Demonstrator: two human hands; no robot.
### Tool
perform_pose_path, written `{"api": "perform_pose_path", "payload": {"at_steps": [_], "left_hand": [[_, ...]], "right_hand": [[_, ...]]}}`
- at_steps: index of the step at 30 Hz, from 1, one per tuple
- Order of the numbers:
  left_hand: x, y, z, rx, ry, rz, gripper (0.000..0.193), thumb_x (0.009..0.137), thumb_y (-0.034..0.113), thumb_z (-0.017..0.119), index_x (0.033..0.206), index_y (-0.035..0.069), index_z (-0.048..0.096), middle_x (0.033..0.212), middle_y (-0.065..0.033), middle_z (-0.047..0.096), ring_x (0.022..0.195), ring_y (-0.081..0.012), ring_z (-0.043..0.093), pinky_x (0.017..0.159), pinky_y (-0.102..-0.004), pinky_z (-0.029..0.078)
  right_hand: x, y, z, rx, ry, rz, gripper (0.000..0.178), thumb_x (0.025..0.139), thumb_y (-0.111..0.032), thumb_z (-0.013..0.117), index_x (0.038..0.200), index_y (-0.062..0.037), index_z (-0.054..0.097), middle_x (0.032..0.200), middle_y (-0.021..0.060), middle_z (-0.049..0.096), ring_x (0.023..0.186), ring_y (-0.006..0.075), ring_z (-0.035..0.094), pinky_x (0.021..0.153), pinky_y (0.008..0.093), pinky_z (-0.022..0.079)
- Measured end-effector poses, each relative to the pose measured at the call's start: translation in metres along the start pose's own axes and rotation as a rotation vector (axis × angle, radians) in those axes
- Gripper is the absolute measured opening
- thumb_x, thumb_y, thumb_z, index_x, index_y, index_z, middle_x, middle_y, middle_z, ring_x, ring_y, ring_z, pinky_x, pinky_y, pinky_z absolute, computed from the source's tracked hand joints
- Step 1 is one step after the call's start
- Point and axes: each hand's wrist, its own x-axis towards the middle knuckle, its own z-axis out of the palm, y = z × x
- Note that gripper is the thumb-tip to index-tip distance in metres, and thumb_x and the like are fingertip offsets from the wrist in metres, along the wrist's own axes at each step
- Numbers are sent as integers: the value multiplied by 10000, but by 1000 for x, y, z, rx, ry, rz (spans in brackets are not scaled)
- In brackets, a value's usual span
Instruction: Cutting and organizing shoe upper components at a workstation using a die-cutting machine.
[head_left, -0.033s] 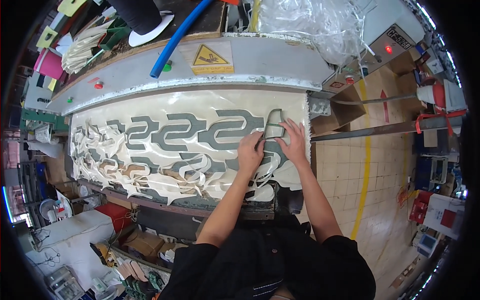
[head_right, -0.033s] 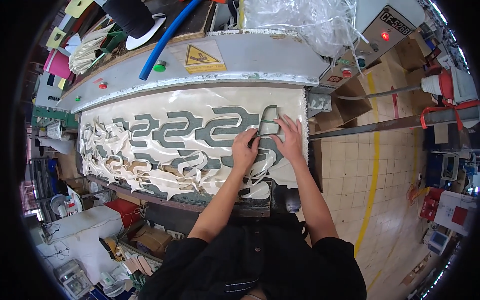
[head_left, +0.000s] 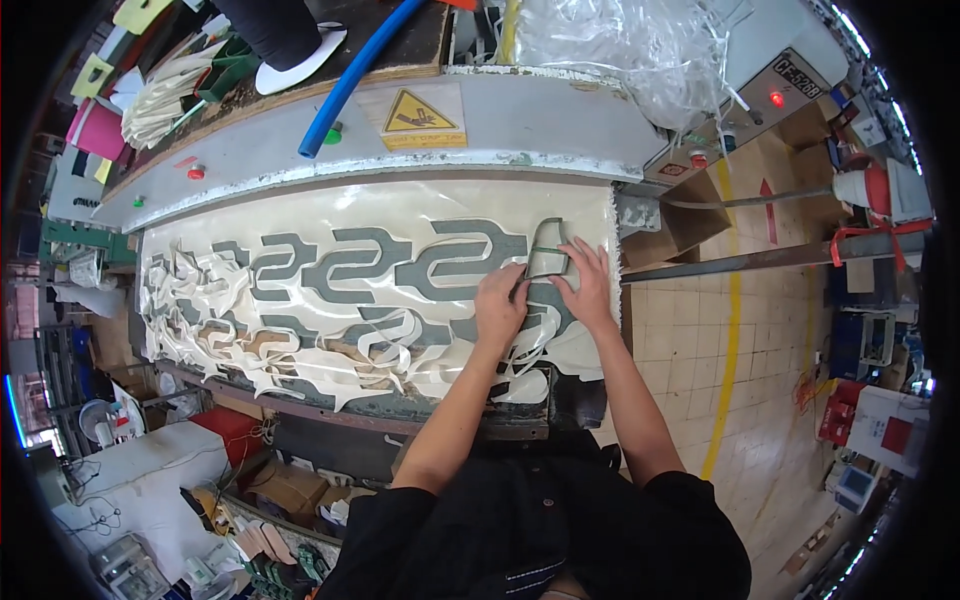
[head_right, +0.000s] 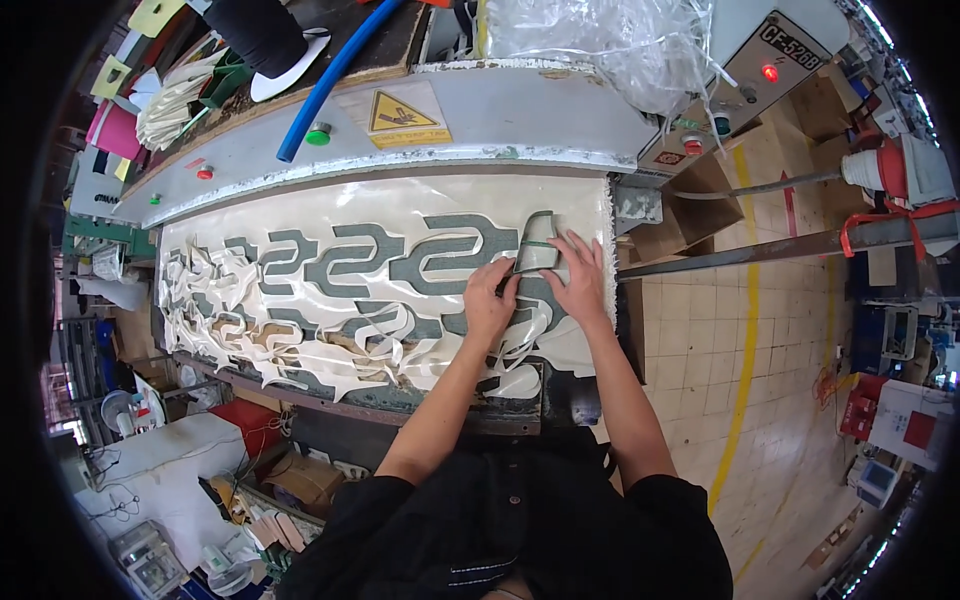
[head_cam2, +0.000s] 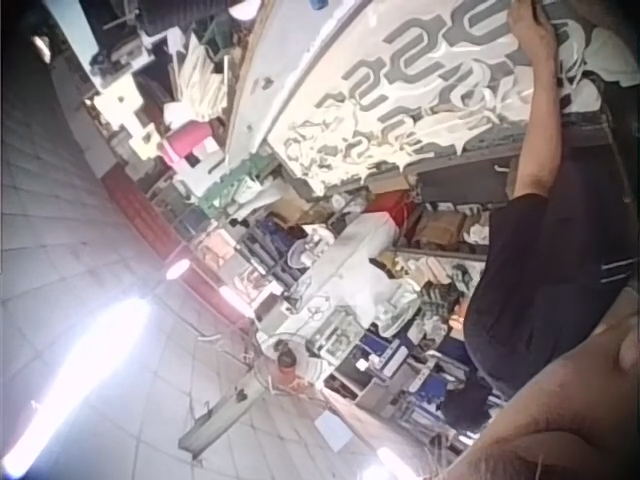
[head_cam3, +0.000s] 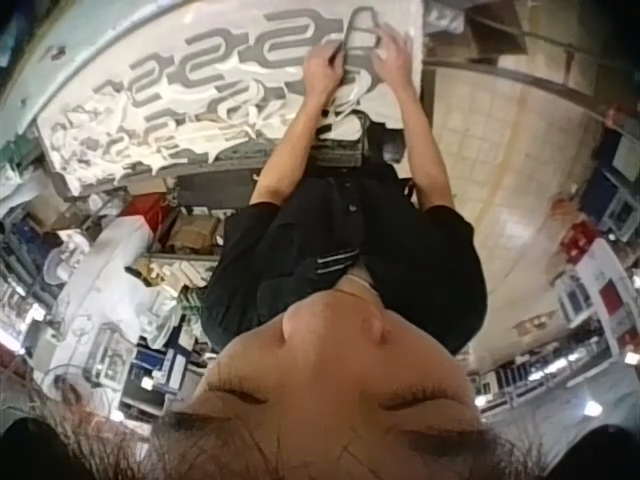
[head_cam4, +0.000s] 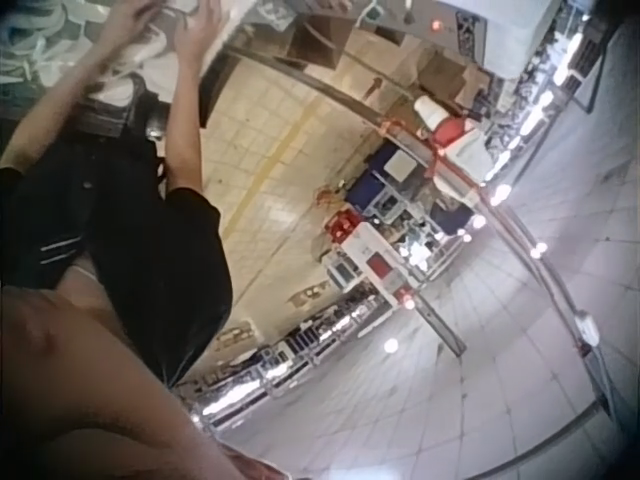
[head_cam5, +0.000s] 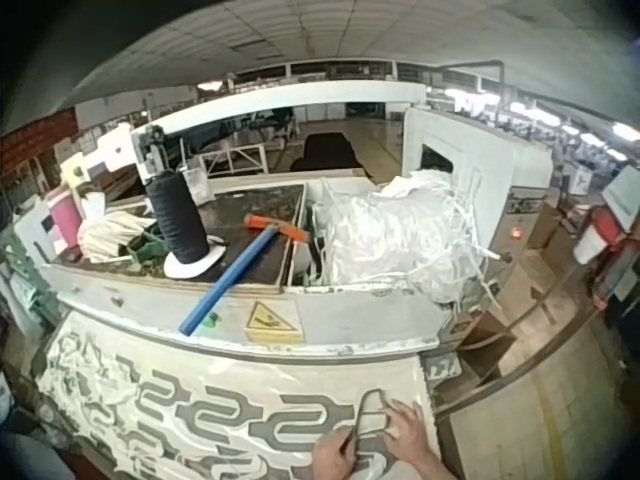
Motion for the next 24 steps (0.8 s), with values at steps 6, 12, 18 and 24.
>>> {"api": "perform_pose_path", "payload": {"at_steps": [6, 12, 18, 24], "left_hand": [[-2, -12, 2, 65, 1, 19, 320, 881, 120, 803, 1195, 73, 777, 1190, -183, 763, 1094, -391, 704, 1008, -461, 530], [1, -12, 3, 51, 0, 39, 314, 875, 112, 802, 1185, 61, 785, 1202, -200, 756, 1089, -400, 704, 1002, -469, 527], [0, -14, 3, 66, 6, 35, 324, 880, 117, 795, 1200, 71, 778, 1197, -200, 757, 1088, -398, 704, 999, -470, 528], [-1, -15, 2, 65, 1, 43, 326, 879, 116, 794, 1201, 68, 776, 1194, -199, 758, 1087, -397, 704, 999, -469, 528]], "right_hand": [[2, 4, 7, 75, -10, 9, 621, 868, -160, 821, 1436, -133, 570, 1429, 152, 645, 1457, 332, 507, 1267, 579, 216], [6, 4, 5, 51, -43, -4, 612, 862, -143, 815, 1427, -121, 581, 1467, 184, 608, 1469, 359, 495, 1261, 611, 217], [5, 2, 9, 44, -33, 17, 605, 864, -149, 814, 1424, -128, 584, 1463, 180, 611, 1468, 358, 494, 1265, 604, 217], [4, 3, 9, 52, -34, 14, 598, 867, -148, 814, 1420, -131, 586, 1456, 170, 618, 1466, 356, 496, 1266, 598, 218]]}}
